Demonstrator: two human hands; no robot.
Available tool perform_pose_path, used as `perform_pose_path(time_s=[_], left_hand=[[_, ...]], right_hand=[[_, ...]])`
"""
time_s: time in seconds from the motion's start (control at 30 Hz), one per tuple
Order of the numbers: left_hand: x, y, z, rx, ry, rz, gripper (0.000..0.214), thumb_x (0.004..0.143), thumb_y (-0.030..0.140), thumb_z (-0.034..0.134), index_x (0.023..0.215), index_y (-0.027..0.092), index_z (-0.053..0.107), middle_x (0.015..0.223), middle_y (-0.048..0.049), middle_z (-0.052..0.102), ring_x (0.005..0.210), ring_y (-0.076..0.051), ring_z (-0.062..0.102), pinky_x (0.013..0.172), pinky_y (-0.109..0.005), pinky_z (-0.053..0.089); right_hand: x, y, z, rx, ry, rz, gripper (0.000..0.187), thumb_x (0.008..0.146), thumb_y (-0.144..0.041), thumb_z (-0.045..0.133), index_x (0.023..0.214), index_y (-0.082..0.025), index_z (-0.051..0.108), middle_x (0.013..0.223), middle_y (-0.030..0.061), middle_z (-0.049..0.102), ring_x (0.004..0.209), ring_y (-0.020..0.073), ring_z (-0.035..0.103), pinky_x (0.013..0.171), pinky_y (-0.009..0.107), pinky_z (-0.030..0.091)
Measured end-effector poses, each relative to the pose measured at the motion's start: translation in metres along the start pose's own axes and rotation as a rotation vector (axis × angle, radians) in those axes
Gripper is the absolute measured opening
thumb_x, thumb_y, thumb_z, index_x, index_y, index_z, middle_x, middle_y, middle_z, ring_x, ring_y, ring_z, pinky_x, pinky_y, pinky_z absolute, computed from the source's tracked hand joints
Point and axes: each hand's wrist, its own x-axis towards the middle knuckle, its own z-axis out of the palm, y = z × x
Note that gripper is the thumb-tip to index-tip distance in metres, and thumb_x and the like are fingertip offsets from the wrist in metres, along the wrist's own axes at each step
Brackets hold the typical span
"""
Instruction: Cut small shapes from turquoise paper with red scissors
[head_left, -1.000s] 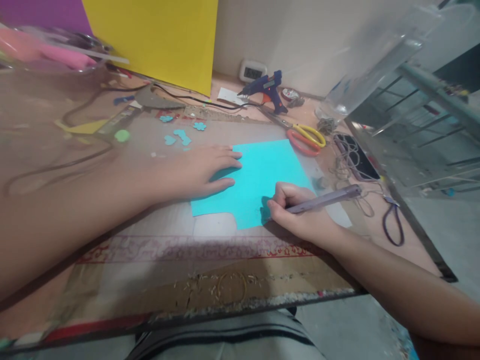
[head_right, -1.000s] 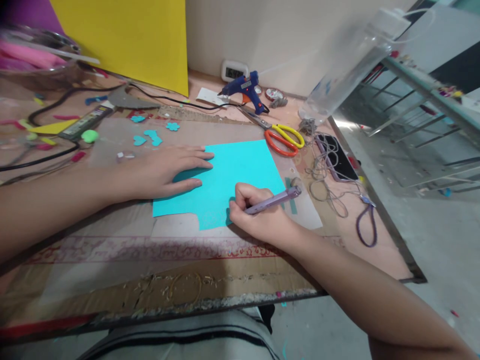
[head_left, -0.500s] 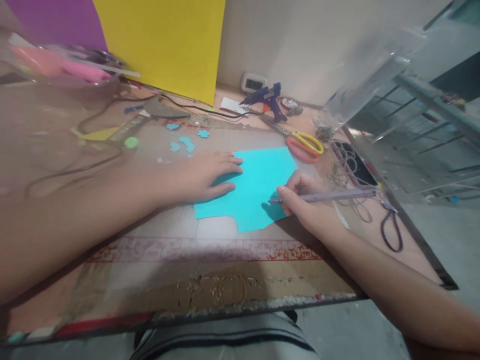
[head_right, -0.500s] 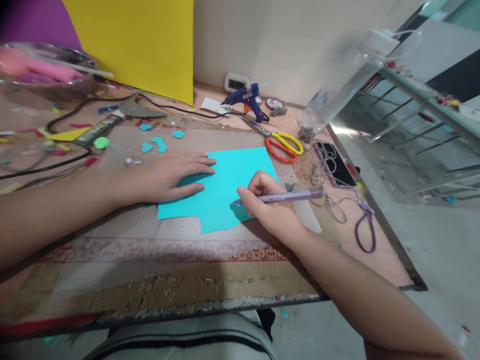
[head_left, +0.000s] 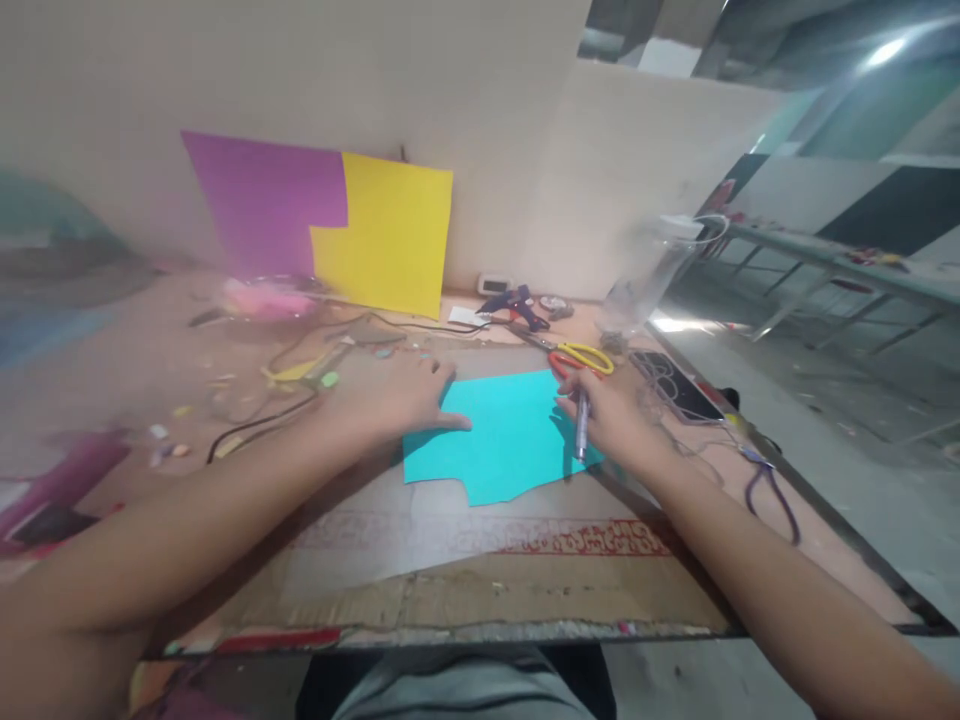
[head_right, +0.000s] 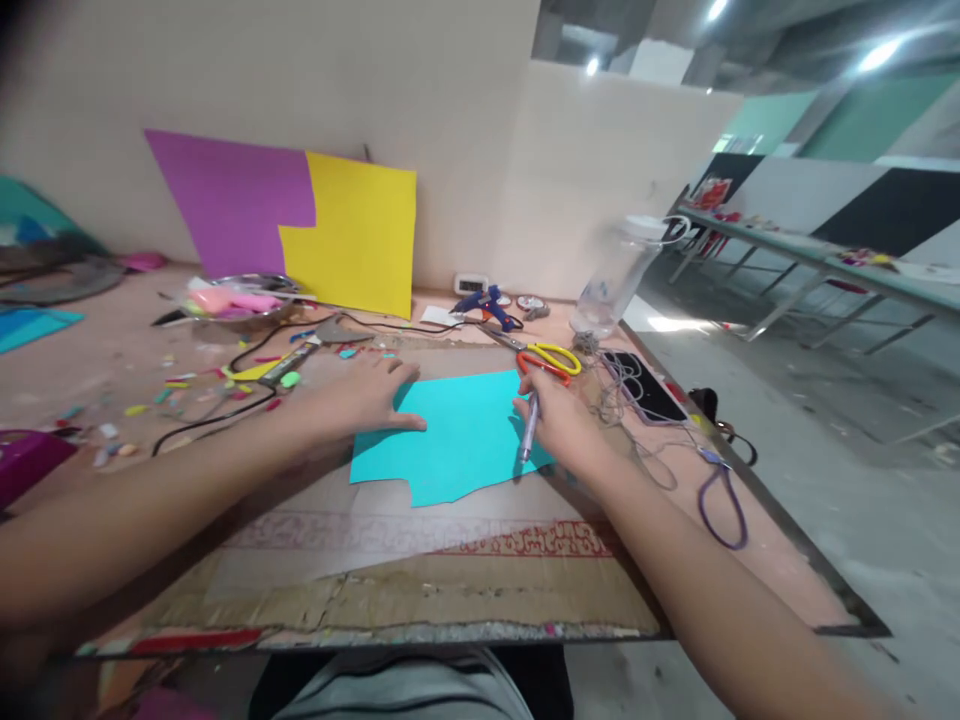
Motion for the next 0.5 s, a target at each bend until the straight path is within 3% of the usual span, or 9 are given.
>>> perform_pose_path(time_s=[0.13, 0.3, 0.4, 0.5], left_hand=[[0.013, 0.003, -0.005, -0.082, -0.119, -0.087, 0.087, 0.070, 0.070, 0.079, 0.137, 0.019, 0.059, 0.139, -0.0210, 0.059, 0.128, -0.045, 0.054, 0.106, -0.052, 0.042], [0.018, 0.001, 0.001, -0.167, -0.133, -0.087, 0.080, 0.071, 0.057, 0.084, 0.136, 0.017, 0.061, 0.136, -0.0185, 0.066, 0.123, -0.040, 0.063, 0.098, -0.043, 0.051], [0.019, -0.003, 0.004, -0.228, -0.081, -0.047, 0.060, 0.079, 0.044, 0.080, 0.131, 0.017, 0.065, 0.133, -0.0143, 0.070, 0.118, -0.034, 0.068, 0.094, -0.038, 0.054], [0.018, -0.002, -0.007, -0.256, 0.044, 0.023, 0.039, 0.089, 0.030, 0.070, 0.126, 0.019, 0.068, 0.134, -0.0115, 0.070, 0.125, -0.030, 0.065, 0.105, -0.038, 0.050]], right_hand=[[0.006, 0.017, 0.004, -0.012, 0.014, 0.058, 0.016, 0.086, -0.024, 0.066, 0.094, -0.024, 0.052, 0.080, 0.0034, 0.068, 0.073, 0.0229, 0.064, 0.068, 0.032, 0.044], [0.010, 0.028, 0.009, 0.056, 0.051, 0.082, 0.020, 0.082, -0.022, 0.069, 0.090, -0.025, 0.051, 0.078, 0.0033, 0.067, 0.076, 0.0254, 0.065, 0.070, 0.033, 0.046], [0.012, 0.026, 0.009, 0.134, 0.074, 0.097, 0.022, 0.080, -0.023, 0.070, 0.088, -0.026, 0.050, 0.074, 0.0015, 0.065, 0.072, 0.0251, 0.063, 0.070, 0.034, 0.047], [0.014, 0.020, 0.007, 0.247, 0.108, 0.106, 0.024, 0.079, -0.028, 0.072, 0.084, -0.027, 0.048, 0.070, 0.0001, 0.063, 0.066, 0.0241, 0.061, 0.067, 0.036, 0.048]])
